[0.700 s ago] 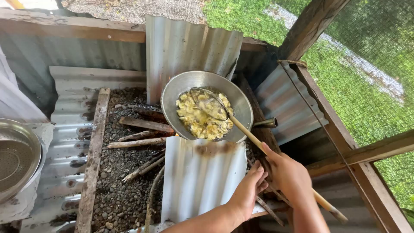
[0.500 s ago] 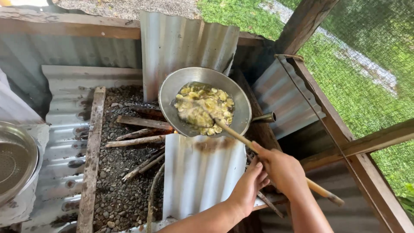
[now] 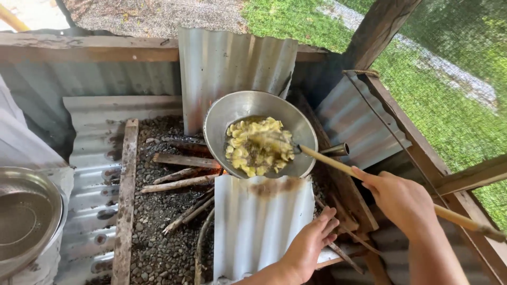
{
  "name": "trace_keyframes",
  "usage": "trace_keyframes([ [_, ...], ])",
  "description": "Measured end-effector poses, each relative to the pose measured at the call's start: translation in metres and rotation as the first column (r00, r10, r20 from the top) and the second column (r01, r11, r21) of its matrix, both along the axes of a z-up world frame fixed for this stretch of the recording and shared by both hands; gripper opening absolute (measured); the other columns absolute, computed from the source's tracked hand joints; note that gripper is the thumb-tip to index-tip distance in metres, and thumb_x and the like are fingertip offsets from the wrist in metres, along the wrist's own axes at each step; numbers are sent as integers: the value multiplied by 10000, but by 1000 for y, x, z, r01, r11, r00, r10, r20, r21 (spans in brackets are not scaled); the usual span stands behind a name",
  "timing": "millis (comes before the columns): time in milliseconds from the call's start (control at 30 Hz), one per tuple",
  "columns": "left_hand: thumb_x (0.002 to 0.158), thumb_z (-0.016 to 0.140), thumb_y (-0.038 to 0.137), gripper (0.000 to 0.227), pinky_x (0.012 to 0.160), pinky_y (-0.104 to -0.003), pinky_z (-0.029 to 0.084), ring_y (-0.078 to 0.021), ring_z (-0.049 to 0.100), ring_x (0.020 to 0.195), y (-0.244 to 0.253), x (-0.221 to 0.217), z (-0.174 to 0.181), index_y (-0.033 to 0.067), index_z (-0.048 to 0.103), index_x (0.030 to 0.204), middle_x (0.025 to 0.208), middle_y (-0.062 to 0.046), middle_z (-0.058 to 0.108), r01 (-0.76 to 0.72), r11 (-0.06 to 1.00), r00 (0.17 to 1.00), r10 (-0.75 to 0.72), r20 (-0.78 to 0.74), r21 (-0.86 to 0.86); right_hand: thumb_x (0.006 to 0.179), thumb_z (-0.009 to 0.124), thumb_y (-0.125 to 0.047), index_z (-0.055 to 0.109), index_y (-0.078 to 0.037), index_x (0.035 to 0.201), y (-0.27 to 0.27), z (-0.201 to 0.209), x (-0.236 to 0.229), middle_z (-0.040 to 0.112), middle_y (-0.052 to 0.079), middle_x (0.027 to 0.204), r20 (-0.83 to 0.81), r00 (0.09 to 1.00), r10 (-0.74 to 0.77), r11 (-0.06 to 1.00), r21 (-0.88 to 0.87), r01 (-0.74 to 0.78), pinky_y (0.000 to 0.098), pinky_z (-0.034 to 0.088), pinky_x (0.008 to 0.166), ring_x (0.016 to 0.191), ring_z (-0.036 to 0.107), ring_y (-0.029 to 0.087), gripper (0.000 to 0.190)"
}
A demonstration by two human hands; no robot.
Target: The person fries banana slices in a wok over a wood fire, stirring them with a strainer. They then scoop the fried chips out of the oil and transfer them into a metal colander.
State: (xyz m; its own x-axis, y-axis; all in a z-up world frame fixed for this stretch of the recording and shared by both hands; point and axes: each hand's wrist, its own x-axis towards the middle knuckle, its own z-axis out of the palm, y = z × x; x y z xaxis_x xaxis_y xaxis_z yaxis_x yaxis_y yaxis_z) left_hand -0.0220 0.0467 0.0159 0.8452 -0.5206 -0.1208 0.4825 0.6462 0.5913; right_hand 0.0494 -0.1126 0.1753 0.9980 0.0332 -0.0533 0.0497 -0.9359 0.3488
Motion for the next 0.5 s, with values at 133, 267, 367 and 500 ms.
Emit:
trace_keyframes([
  [133,1005,397,498,798,1209,-360,296,-213,325,1523,1,11,-4,32,171,1611,1702,-75,262,-32,999,999,32,15,14,984,569,-324,518,-566,1428,-5,-10,10,726,26,910,53,995,-86,984,161,76,415,574,763,856,732,267,508],
  [267,1007,443,446,782,1207,-359,292,-221,341,1516,-21,27,-13,52,166,1622,1709,-52,242,-100,994,995,100,7,-49,978,561,-266,520,-482,1459,-2,-48,30,749,70,1054,92,980,-179,920,369,133,457,564,772,896,723,332,529],
  [367,1002,463,441,774,1203,-347,293,-189,349,1511,-37,44,-15,88,166,1623,1708,-18,243,-147,989,987,148,-67,28,1023,519,-294,518,-467,1467,8,-83,32,740,123,1039,17,976,-217,903,383,195,471,554,807,925,711,358,476],
  [500,988,464,426,755,1149,-377,301,-233,368,1452,-50,63,-12,127,177,1619,1690,-49,315,-160,985,981,165,-99,58,993,509,-301,547,-475,1426,3,-93,27,731,133,1017,1,993,-117,861,498,101,476,553,797,912,705,369,468],
])
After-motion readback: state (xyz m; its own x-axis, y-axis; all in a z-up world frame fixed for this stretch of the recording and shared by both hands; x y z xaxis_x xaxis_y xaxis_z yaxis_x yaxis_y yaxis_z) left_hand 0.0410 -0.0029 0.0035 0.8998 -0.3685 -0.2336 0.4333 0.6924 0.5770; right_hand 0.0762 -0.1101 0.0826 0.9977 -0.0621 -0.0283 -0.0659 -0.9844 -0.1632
